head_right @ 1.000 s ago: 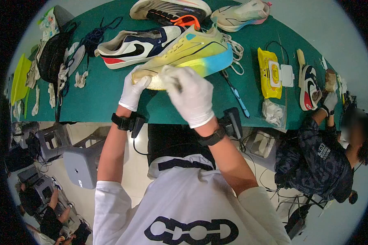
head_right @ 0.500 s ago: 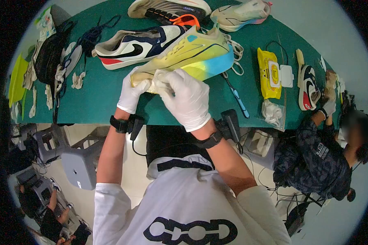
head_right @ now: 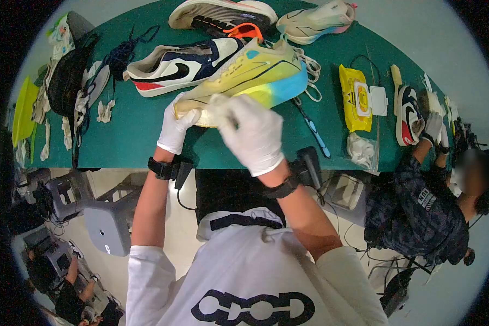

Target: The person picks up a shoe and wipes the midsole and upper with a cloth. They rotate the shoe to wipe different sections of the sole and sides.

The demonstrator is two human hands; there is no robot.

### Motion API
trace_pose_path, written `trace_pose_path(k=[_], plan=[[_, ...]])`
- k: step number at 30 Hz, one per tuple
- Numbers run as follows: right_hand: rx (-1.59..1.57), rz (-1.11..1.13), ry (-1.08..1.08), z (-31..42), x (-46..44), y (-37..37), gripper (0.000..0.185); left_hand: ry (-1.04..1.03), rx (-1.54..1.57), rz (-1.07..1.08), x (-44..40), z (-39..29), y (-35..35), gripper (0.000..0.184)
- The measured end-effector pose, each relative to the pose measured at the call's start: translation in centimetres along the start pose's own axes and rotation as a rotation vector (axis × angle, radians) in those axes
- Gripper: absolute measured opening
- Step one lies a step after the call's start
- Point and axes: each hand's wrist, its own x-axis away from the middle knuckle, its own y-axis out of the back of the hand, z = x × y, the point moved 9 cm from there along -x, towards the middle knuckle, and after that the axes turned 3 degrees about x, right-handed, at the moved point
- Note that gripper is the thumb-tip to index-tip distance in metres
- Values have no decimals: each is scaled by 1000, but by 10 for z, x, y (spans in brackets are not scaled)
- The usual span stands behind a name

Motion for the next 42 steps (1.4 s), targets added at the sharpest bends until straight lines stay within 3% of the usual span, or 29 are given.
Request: trace_pose_path(k=[3, 5, 7, 11, 14, 17, 19, 21, 22, 26, 27, 29, 31, 35, 37, 38, 39, 42], plan=[[-14, -147, -56, -55, -2, 22, 18, 8, -13, -31, -2, 1, 1, 52], [-387, -206, -165, -81, 5, 11, 16, 13, -31, -51, 0, 2, 4, 52], [-123, -149, -78, -48, 4, 14, 13, 16, -51, -62, -1, 4, 6, 52], [-98, -11, 39, 1, 6, 4, 10, 25, -44, -42, 0, 9, 7, 56], [-87, -102, -12, -36, 5, 21, 9, 27, -33, -65, -2, 11, 10, 59], [-420, -208, -265, -107, 13, 23, 12, 12, -35, -47, -1, 9, 9, 58], [-189, -187, -148, -87, 10, 22, 12, 13, -55, -41, -4, 10, 11, 57], [-203, -75, -184, -61, 15, 12, 13, 17, -64, -37, -4, 11, 9, 55], [-242, -72, -92, -35, 9, 18, 13, 15, -64, -42, -3, 9, 9, 54], [-227, -78, -135, -79, 9, 24, 12, 11, -71, -51, -1, 7, 9, 49], [-507, -119, -254, -100, 5, 19, 13, 10, -67, -43, -2, 9, 9, 49], [-488, -146, -241, -107, 10, 17, 13, 10, -68, -31, -3, 10, 13, 48], [-189, -17, -195, -71, 8, 22, 12, 14, -44, -44, -1, 11, 13, 48], [-243, 87, -148, -51, 10, 25, 13, -8, -31, -38, -3, 8, 11, 48], [-221, -39, -186, -90, 4, 28, 13, -11, -44, -13, -3, 13, 13, 52], [-447, -120, -245, -101, 5, 29, 13, 5, -50, -3, -4, 17, 16, 56], [-344, -75, -202, -86, 1, 29, 13, 20, -57, 5, -5, 18, 17, 60], [-167, 61, -71, -45, 4, 25, 15, 5, -15, -46, -2, 10, 14, 48]])
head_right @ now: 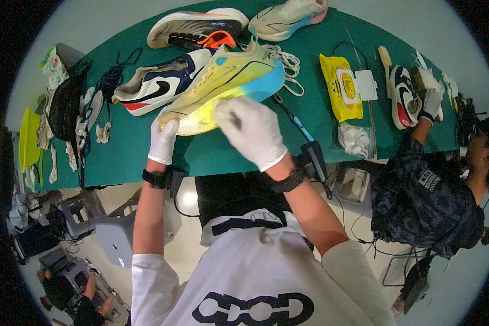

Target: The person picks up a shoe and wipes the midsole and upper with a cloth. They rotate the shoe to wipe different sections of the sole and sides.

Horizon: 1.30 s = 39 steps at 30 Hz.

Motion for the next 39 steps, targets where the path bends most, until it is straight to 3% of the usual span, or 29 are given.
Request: trace_pose_path(k=[3, 5, 7, 11, 13, 14, 17, 21, 23, 25, 27, 28, 32, 36, 37, 39], plan=[[30, -37, -55, -15, -5, 11, 17, -27, 33, 38, -3, 2, -1, 49], [-341, -187, -200, -65, -5, 5, 19, -14, 19, 26, -4, 6, 3, 50], [60, -103, -61, -25, -6, 10, 17, -10, 19, 16, -4, 5, 5, 50], [2, -15, -49, -6, 4, 4, 16, -24, 31, 32, -2, -3, -2, 49], [-135, -152, -57, -60, 2, 11, 15, -24, 23, 21, -1, -1, -1, 50], [-306, -209, -161, -74, 0, 11, 15, -20, 18, 1, -3, 4, 4, 50], [-7, -54, -73, -21, 1, 6, 15, -8, 11, -3, -1, 4, 4, 53], [7, -5, -68, -15, 0, 9, 13, -26, 31, 29, -1, 1, 1, 53], [-388, -239, -148, -69, -1, 6, 17, -28, 23, 17, -2, 1, 1, 52], [-44, -126, -145, -52, 0, 4, 18, -22, 19, 5, -2, 1, 3, 52], [-22, -23, -35, -7, 6, -1, 18, -5, 22, -1, -2, 2, 3, 52], [-66, -93, 25, -1, 12, -4, 18, -17, 15, 15, -3, 1, 2, 52], [-171, -157, -130, -63, 4, 10, 18, -22, -2, 16, -2, 1, 1, 52], [-64, 20, -58, 1, 10, -2, 16, -11, 6, 29, -3, 1, 1, 54], [-91, -64, 28, 8, 12, -2, 16, -14, 1, 27, -4, 0, 0, 54], [-156, -1, -105, -26, 5, 2, 16, -18, -9, 20, -2, -3, -2, 55]])
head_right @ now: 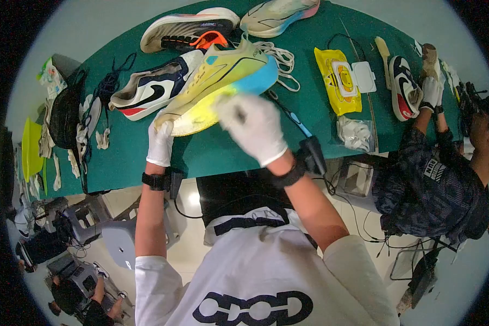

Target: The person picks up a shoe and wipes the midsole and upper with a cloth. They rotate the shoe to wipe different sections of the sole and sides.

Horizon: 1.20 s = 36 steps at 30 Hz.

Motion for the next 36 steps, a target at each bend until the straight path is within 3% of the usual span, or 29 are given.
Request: trace_pose_path(k=[1, 3, 6, 7, 11, 14, 16, 19, 20, 22, 26, 29, 33, 36], plan=[[-55, -167, 32, -17, -9, 11, 16, 4, 9, -9, 0, 1, 1, 55], [-132, -186, -18, -39, -8, 10, 16, 11, 24, -28, 1, 5, 4, 56], [92, -12, 85, 24, 3, -4, 15, 11, 8, -28, 1, 3, 4, 58], [47, -71, 113, 23, 7, -5, 16, 5, 5, -17, -1, 2, 4, 58], [-46, -254, 34, -53, -20, 36, 11, 3, 14, -8, 1, 5, 3, 57], [196, -121, 154, 6, -7, 9, 10, 5, 17, -10, -1, 10, 9, 56], [146, -67, 45, 15, 2, 0, 10, 6, 17, -6, -2, 8, 8, 56], [150, -273, 108, -20, -18, 35, 14, 3, 21, -4, 0, 6, 5, 56], [-36, -380, 74, -46, -20, 41, 16, 0, 24, 0, 0, 4, 3, 57], [225, -195, 59, -19, -17, 28, 16, -3, 23, 3, -1, 4, 4, 58], [158, -54, 130, 11, -3, 7, 13, -9, 19, 14, -2, 5, 3, 59], [213, -288, 77, -29, -16, 39, 9, -13, 18, 10, -1, 5, 3, 61], [151, -91, 110, 14, 1, 6, 8, -15, -28, 21, -2, 6, 5, 65], [247, -163, 151, 2, -9, 27, 9, -27, 12, 19, -1, 6, 5, 67]])
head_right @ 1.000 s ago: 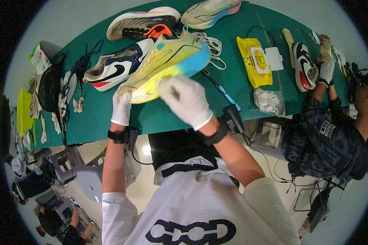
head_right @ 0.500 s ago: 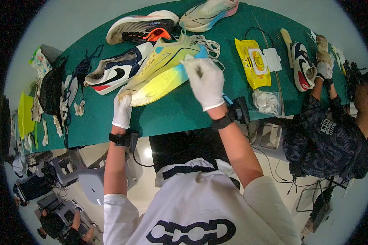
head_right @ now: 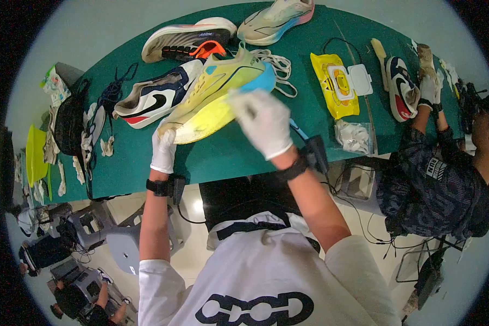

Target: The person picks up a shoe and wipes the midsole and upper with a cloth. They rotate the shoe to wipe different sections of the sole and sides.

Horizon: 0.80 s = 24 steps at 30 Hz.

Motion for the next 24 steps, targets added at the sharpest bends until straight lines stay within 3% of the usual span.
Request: trace_pose_path(k=[1, 2, 4, 6, 8, 10, 11, 15, 18, 19, 22, 24], plan=[[86, -74, -60, -24, -4, 8, 10, 8, -7, -4, 1, 1, 0, 67], [-106, -190, -138, -46, -5, 7, 12, 15, -13, -8, 2, 1, 0, 67], [63, -73, -23, -13, -3, -4, 15, 19, -13, -9, 1, -3, -1, 67], [-46, 82, -6, 15, 12, -18, 10, 20, 1, 1, 1, -6, -6, 67], [-15, 53, 29, 10, 4, -8, 8, 7, -5, 5, 0, -5, -5, 68], [68, -130, -32, -27, -5, 9, 8, 11, -12, -1, 2, -3, -3, 69], [-63, -174, -153, -52, -3, 9, 6, 17, -16, -8, 2, -2, -3, 69], [-23, 29, 30, 22, 13, -8, 6, 39, -6, -25, 0, 3, 2, 70], [97, -60, -67, -23, 2, 5, 9, 5, -31, 24, -1, 2, 2, 67], [-11, -165, -66, -34, -6, 13, 12, 17, -22, 9, 0, 0, 1, 68], [133, -22, -70, -8, 6, -9, 14, 42, 14, -8, 1, 6, 5, 71], [63, 31, 9, 15, 17, -14, 14, 27, 15, 4, 1, 4, 3, 70]])
